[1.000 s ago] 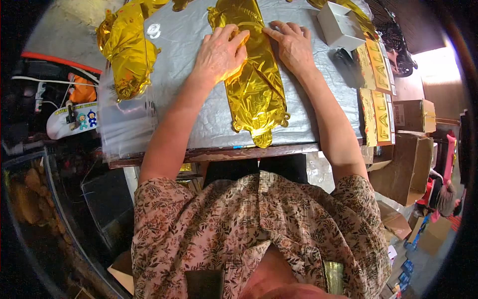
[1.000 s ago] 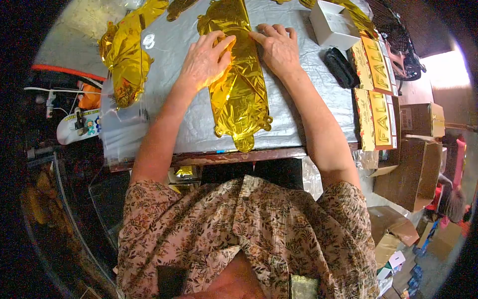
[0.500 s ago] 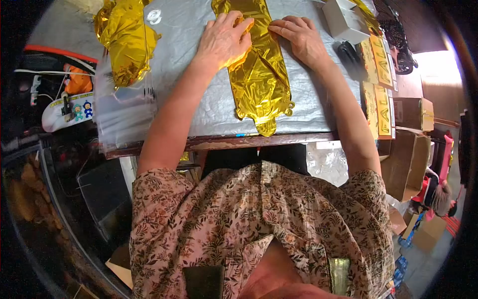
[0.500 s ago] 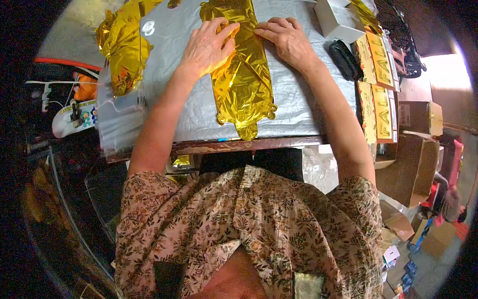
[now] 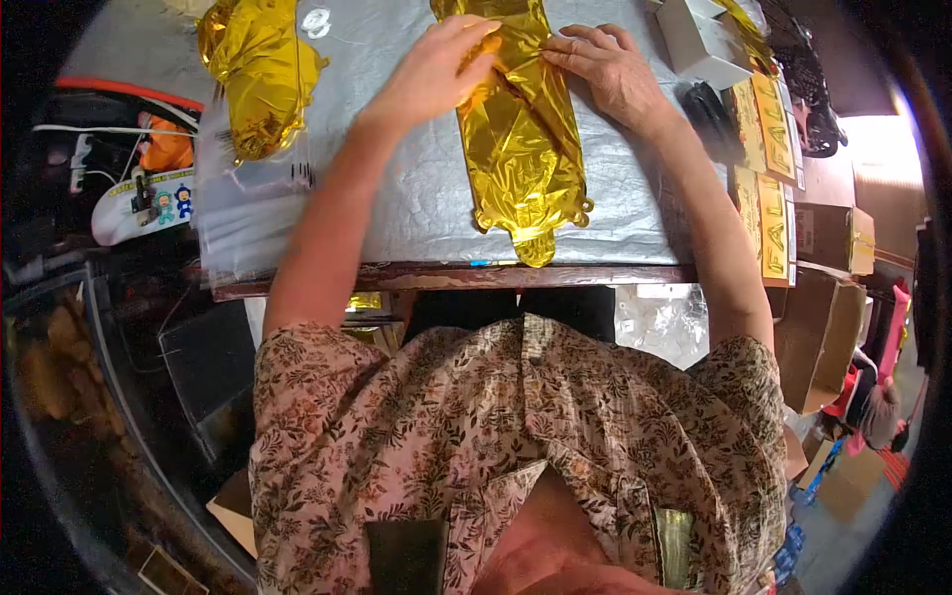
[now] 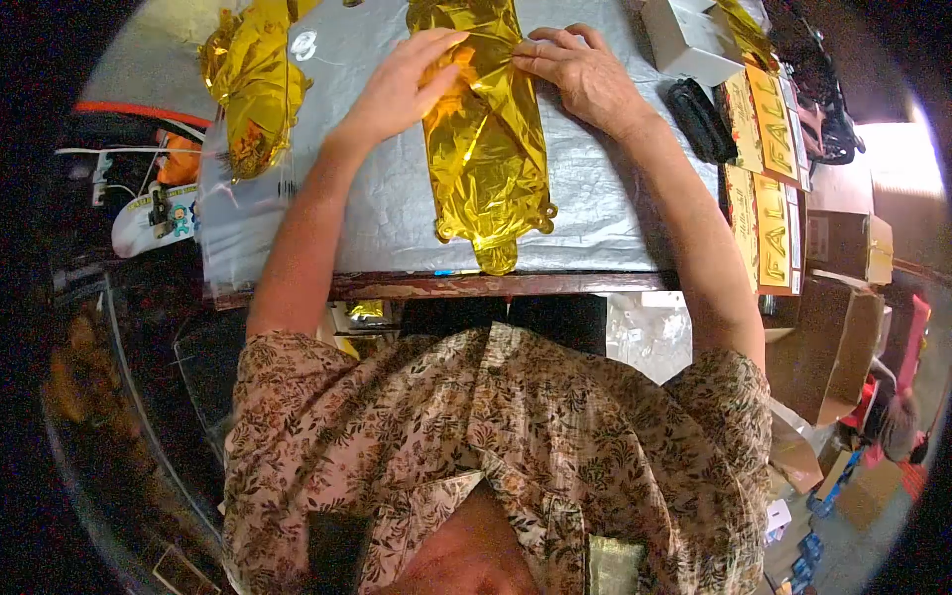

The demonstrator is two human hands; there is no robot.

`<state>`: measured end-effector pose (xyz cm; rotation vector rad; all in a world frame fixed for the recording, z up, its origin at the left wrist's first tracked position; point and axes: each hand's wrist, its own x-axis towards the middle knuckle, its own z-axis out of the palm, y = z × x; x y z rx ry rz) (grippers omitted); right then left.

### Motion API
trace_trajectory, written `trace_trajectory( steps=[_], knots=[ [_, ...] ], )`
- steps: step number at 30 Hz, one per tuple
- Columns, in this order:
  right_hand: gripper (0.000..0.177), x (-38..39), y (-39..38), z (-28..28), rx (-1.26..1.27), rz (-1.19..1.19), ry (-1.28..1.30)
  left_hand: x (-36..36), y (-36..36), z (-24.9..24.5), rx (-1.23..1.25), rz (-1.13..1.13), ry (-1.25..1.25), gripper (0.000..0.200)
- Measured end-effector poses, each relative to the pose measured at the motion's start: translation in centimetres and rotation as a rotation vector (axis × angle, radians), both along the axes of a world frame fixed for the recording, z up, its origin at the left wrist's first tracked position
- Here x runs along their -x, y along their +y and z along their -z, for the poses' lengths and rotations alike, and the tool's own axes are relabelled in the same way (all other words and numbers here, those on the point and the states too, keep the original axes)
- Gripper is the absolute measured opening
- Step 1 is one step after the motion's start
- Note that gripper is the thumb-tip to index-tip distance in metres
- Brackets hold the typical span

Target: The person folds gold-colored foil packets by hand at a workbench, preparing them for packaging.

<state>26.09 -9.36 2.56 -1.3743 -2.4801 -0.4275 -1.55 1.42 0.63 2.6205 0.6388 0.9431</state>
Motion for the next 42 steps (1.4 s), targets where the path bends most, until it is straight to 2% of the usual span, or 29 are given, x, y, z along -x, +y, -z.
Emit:
trace_trajectory(
  steps=[1,2,5,8,10,14,16,18,23,26,29,32,36,41,42],
  knots=[
    [0.036,0.0,-0.1,-0.1,0.019,-0.003,0.019,0.8,0.3,-0.4,0.132,0.084,-0.025,0.047],
    [0.036,0.1,-0.2,-0.1,0.016,-0.001,0.023,1.8,0.5,-0.8,0.129,0.085,-0.021,0.047],
    [0.036,0.2,-0.2,0.0,0.034,0.03,0.026,4.6,-0.6,-3.6,0.059,0.172,0.11,0.048],
    [0.035,0.2,-0.2,0.4,0.032,0.037,0.061,5.4,-1.2,-4.5,0.049,0.239,0.242,0.05],
    [0.036,0.1,-0.2,0.2,0.033,0.04,0.033,5.2,-1.1,-4.6,-0.059,0.301,0.329,0.053],
    [0.036,0.4,-0.4,0.1,0.024,0.036,0.07,3.0,-0.7,-4.5,-0.13,0.353,0.333,0.057],
    [0.038,0.6,-0.7,-0.2,0.016,0.057,0.05,2.1,-1.2,-4.7,-0.162,0.257,0.272,0.059],
    [0.038,0.4,-0.6,-0.1,0.005,0.062,0.034,1.6,-1.3,-4.7,-0.154,0.272,0.286,0.06],
    [0.038,0.4,-0.6,0.1,0.017,0.061,0.052,2.7,-0.5,-4.3,-0.142,0.331,0.288,0.061],
    [0.037,0.4,-0.4,0.0,0.022,0.048,0.057,3.6,-1.2,-5.2,-0.229,0.336,0.312,0.052],
    [0.038,0.4,-0.5,0.0,0.012,0.041,0.074,3.5,-2.4,-6.7,-0.316,0.467,0.444,0.036],
    [0.038,0.6,-0.7,-0.2,0.026,0.038,0.086,3.3,-2.2,-6.1,-0.412,0.527,0.479,0.036],
    [0.037,0.4,-0.5,-0.1,0.029,0.046,0.108,2.4,-1.5,-5.0,-0.412,0.509,0.402,0.042],
    [0.038,0.1,-0.6,0.2,0.04,0.037,0.117,1.6,-2.6,-4.3,-0.336,0.196,0.139,0.057],
    [0.039,0.1,-0.5,0.3,0.025,0.035,0.112,1.4,-2.7,-4.3,-0.328,0.198,0.138,0.057]
  ],
)
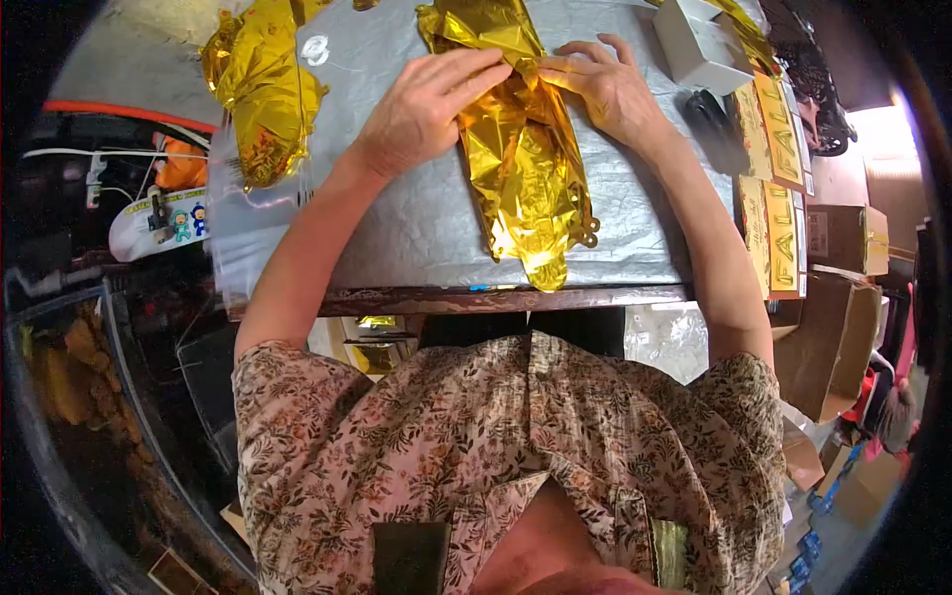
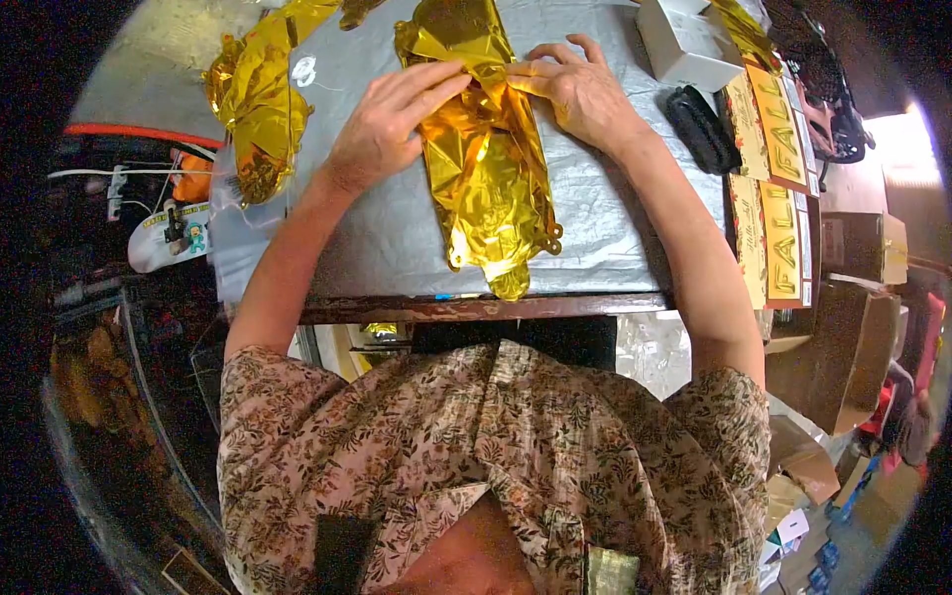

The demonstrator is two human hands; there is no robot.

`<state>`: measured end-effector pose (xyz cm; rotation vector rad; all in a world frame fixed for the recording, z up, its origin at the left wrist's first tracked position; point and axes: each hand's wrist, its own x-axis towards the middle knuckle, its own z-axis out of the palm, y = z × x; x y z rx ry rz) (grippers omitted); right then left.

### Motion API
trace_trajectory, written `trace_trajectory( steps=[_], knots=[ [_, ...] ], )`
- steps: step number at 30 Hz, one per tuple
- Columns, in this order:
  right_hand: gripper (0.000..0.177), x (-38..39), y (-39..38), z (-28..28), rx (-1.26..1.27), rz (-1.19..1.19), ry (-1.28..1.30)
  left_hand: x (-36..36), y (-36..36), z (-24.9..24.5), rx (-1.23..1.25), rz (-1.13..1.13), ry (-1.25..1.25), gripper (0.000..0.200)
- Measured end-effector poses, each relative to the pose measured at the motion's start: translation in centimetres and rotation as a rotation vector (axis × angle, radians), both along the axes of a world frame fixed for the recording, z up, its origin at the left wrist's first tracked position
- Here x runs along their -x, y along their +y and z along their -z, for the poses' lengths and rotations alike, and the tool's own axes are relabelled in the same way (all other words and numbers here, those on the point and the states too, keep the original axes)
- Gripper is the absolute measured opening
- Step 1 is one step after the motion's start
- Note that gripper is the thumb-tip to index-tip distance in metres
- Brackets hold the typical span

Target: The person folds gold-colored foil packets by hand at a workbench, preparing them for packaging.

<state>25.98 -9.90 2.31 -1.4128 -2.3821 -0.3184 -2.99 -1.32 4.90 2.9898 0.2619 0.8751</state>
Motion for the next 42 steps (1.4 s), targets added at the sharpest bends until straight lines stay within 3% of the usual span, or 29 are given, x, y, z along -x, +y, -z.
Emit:
trace_trajectory(
  steps=[3,5,8,14,17,20,22,23,24,26,30,34,37,42],
  knots=[
    [0.04,0.0,0.0,0.2,-0.002,0.005,-0.01,-0.8,-0.5,0.2,0.018,-0.014,-0.02,0.058],
    [0.04,0.1,0.1,0.2,0.003,0.015,-0.012,-1.6,-1.2,0.2,0.13,-0.073,-0.199,0.055],
    [0.042,0.1,0.1,0.1,0.006,0.023,-0.014,-0.5,0.3,1.9,0.196,-0.108,-0.04,0.044],
    [0.043,-0.1,0.0,0.3,0.045,0.025,0.066,-0.1,0.5,3.2,0.203,-0.141,-0.115,0.026],
    [0.04,0.0,0.0,-0.3,0.084,0.0,0.183,0.1,0.9,3.3,0.187,-0.135,-0.131,0.028],
    [0.032,0.7,0.2,-0.9,0.105,0.038,0.184,0.0,1.2,2.2,0.207,-0.079,-0.174,0.026],
    [0.027,1.3,0.4,-0.8,0.23,0.234,0.274,-0.3,1.4,1.4,0.335,-0.059,-0.271,0.026],
    [0.024,1.4,0.8,0.1,0.145,0.169,0.459,-0.1,1.6,0.9,0.59,-0.335,-0.132,0.048],
    [0.024,1.5,1.2,0.5,0.148,0.167,0.455,-0.1,1.5,0.3,0.839,-0.613,0.016,0.072],
    [0.021,1.4,1.8,1.1,0.226,0.127,0.645,0.0,2.1,0.9,0.884,-0.61,-0.03,0.072],
    [0.021,2.2,1.6,0.5,0.33,0.2,0.748,0.2,2.9,2.3,0.988,-0.533,-0.144,0.072],
    [0.02,2.2,1.6,0.7,0.237,0.195,0.641,0.8,2.8,3.2,0.964,-0.397,-0.191,0.063],
    [0.019,2.0,1.7,0.6,0.223,0.173,0.602,0.9,1.3,3.2,0.778,-0.317,-0.356,0.05],
    [0.018,1.9,1.9,1.3,0.21,0.122,0.614,1.8,1.9,4.2,0.665,-0.372,-0.135,0.034]
  ],
)
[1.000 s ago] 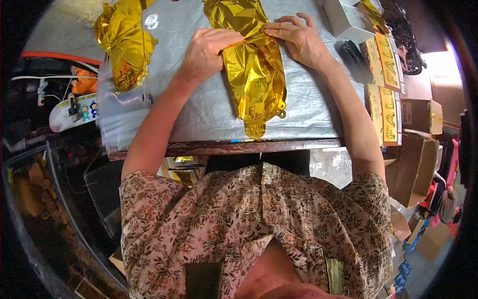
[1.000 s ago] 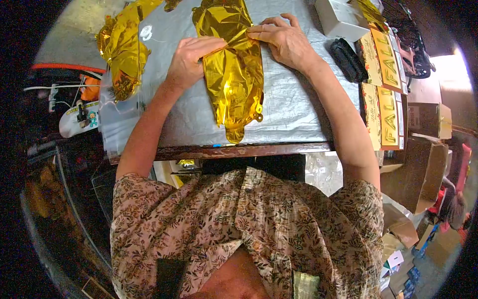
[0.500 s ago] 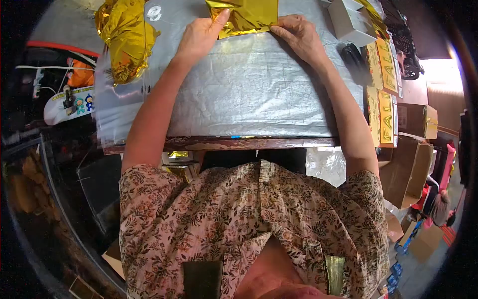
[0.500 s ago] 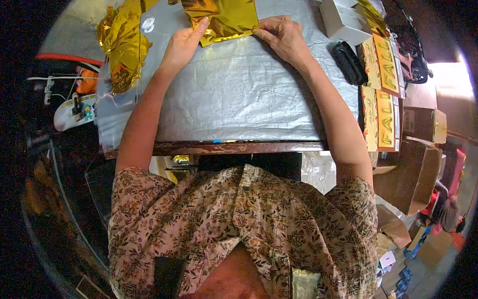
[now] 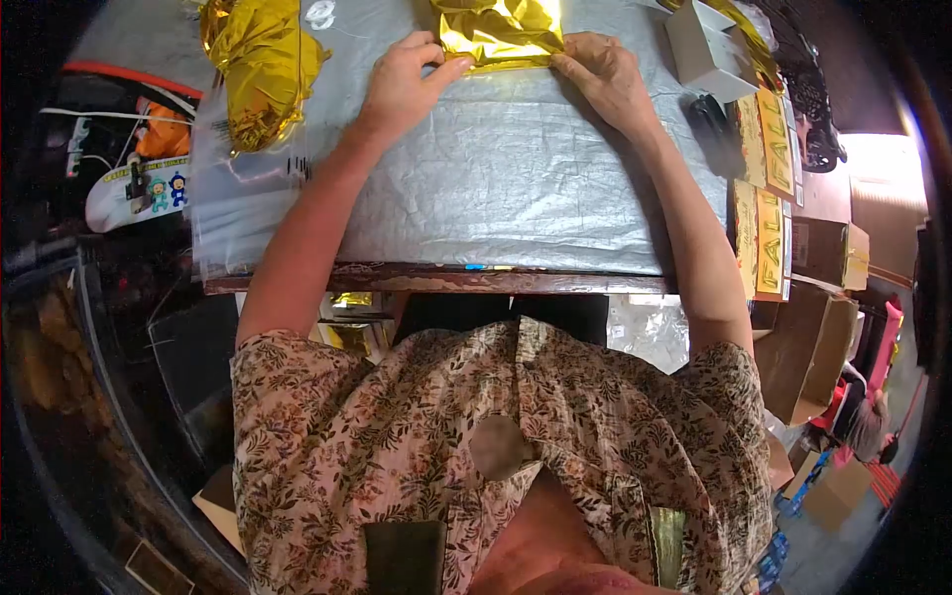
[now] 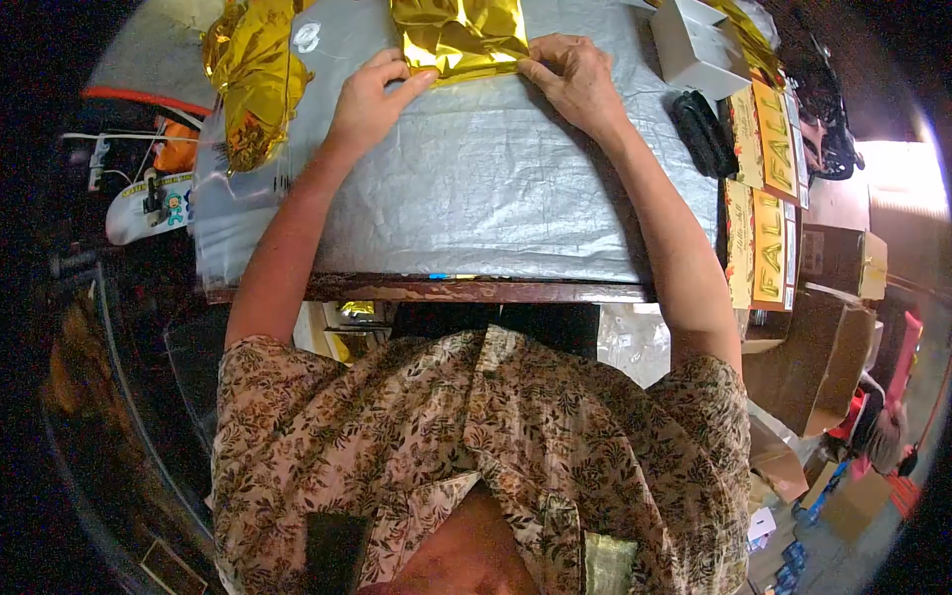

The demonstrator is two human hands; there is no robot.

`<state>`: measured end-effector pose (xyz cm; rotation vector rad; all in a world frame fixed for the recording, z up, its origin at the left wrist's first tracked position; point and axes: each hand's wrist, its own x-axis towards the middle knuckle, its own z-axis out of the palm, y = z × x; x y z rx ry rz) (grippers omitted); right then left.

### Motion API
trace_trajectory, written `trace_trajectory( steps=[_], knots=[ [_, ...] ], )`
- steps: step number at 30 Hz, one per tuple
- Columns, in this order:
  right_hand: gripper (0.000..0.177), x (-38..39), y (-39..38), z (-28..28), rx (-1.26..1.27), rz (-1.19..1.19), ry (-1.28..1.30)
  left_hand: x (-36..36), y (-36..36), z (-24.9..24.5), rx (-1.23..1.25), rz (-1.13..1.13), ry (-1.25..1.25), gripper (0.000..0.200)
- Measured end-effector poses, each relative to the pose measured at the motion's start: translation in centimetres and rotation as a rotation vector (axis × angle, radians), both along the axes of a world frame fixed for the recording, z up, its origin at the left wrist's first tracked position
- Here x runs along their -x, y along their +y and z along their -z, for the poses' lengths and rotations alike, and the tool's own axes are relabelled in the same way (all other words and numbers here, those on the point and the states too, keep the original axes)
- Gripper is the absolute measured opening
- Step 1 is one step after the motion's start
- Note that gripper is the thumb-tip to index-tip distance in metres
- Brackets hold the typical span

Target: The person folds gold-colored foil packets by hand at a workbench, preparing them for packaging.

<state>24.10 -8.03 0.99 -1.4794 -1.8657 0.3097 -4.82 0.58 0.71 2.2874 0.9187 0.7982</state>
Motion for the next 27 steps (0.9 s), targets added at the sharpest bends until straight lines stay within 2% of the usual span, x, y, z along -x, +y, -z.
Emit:
trace_trajectory(
  steps=[2,3,5,13,15,17,21,23,27],
  knots=[
    [0.015,0.4,0.0,0.3,0.011,0.053,0.204,-0.2,0.1,0.3,-0.05,0.003,-0.055,0.035],
    [0.015,0.8,-0.2,0.0,0.01,0.051,0.203,-0.3,0.0,0.1,-0.099,0.007,-0.108,0.036],
    [0.015,1.6,-0.9,-0.6,0.173,0.185,0.375,-0.4,-0.3,-0.2,-0.076,-0.003,-0.11,0.036],
    [0.02,2.0,-1.2,-0.6,0.092,0.255,0.209,-0.2,0.2,0.0,0.013,-0.018,-0.042,0.033],
    [0.02,2.1,-1.0,-0.4,0.077,0.283,0.172,-0.4,0.0,0.2,-0.02,-0.109,-0.096,0.032],
    [0.02,1.5,-0.7,1.0,-0.127,0.251,0.094,-0.4,0.0,0.2,-0.047,-0.122,-0.086,0.032],
    [0.02,1.5,-0.9,0.9,-0.044,0.245,0.155,-0.7,0.0,0.3,-0.055,-0.151,-0.086,0.034],
    [0.021,1.5,-0.8,1.2,0.035,0.293,0.266,-0.9,0.2,0.3,-0.077,-0.166,-0.05,0.036],
    [0.02,2.0,-1.2,0.4,0.022,0.314,0.28,-1.1,0.3,0.1,-0.079,-0.175,-0.025,0.04]
  ],
)
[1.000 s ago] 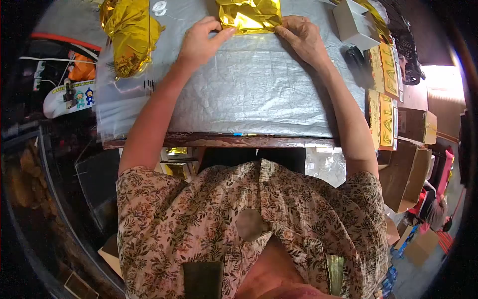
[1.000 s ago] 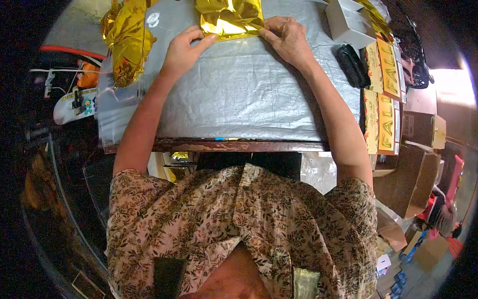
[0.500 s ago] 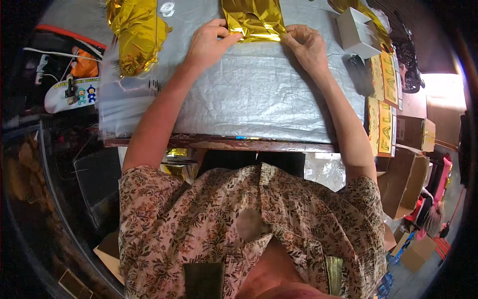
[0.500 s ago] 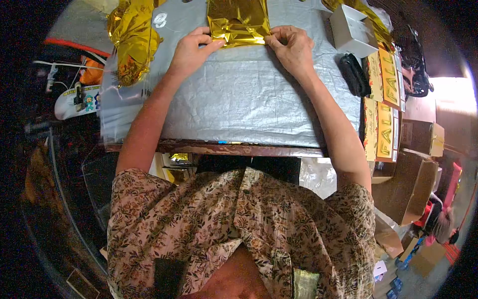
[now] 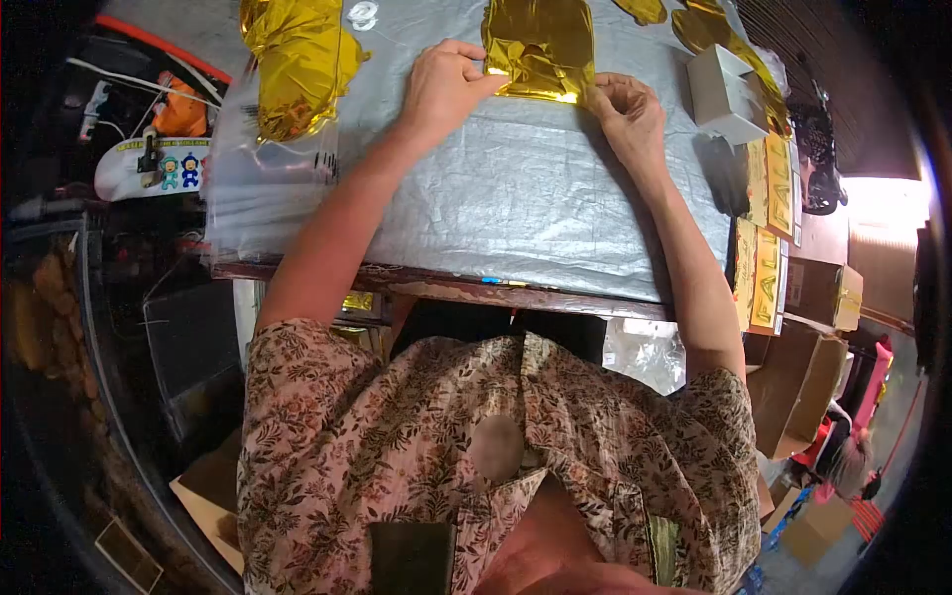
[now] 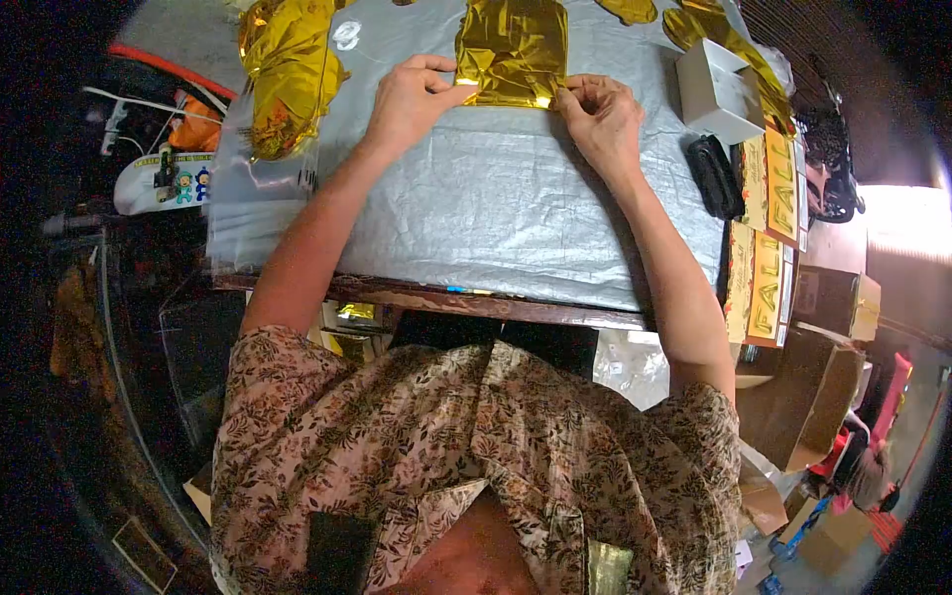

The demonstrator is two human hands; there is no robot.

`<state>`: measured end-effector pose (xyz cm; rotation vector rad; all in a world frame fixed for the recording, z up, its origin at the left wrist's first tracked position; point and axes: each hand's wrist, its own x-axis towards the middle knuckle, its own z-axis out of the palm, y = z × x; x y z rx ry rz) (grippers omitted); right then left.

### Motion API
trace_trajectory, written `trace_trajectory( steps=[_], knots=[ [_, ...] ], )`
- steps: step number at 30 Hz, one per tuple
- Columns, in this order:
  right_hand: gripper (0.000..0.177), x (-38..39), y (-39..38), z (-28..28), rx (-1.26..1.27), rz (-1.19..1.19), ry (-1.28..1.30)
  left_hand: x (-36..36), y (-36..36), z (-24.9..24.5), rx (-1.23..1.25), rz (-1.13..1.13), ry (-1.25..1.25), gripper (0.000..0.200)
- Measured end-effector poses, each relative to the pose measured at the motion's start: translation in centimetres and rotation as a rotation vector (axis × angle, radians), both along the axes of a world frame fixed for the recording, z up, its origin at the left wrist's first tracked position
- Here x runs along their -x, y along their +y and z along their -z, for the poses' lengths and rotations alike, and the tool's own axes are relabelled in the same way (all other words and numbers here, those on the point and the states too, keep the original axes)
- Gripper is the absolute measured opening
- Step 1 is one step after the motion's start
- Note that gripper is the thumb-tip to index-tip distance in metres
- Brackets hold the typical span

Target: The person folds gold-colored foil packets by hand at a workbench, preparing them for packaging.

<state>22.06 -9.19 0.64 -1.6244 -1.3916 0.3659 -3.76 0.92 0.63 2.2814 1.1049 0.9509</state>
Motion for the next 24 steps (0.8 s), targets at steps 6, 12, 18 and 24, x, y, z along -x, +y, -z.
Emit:
trace_trajectory(
  steps=[6,12,18,24],
  knots=[
    [0.019,0.3,0.0,-0.4,-0.004,0.017,-0.018,0.1,-0.1,0.2,-0.003,0.009,-0.027,0.039],
    [0.021,0.4,-0.2,0.1,-0.161,0.06,-0.343,0.3,-0.3,0.4,-0.039,0.004,-0.022,0.036],
    [0.021,0.4,-0.2,0.2,-0.115,0.06,-0.359,0.4,-0.4,0.5,-0.031,0.001,-0.059,0.036],
    [0.025,0.5,-0.4,0.2,-0.027,0.073,-0.345,0.9,0.2,-0.7,-0.209,0.025,0.112,0.04]
  ],
)
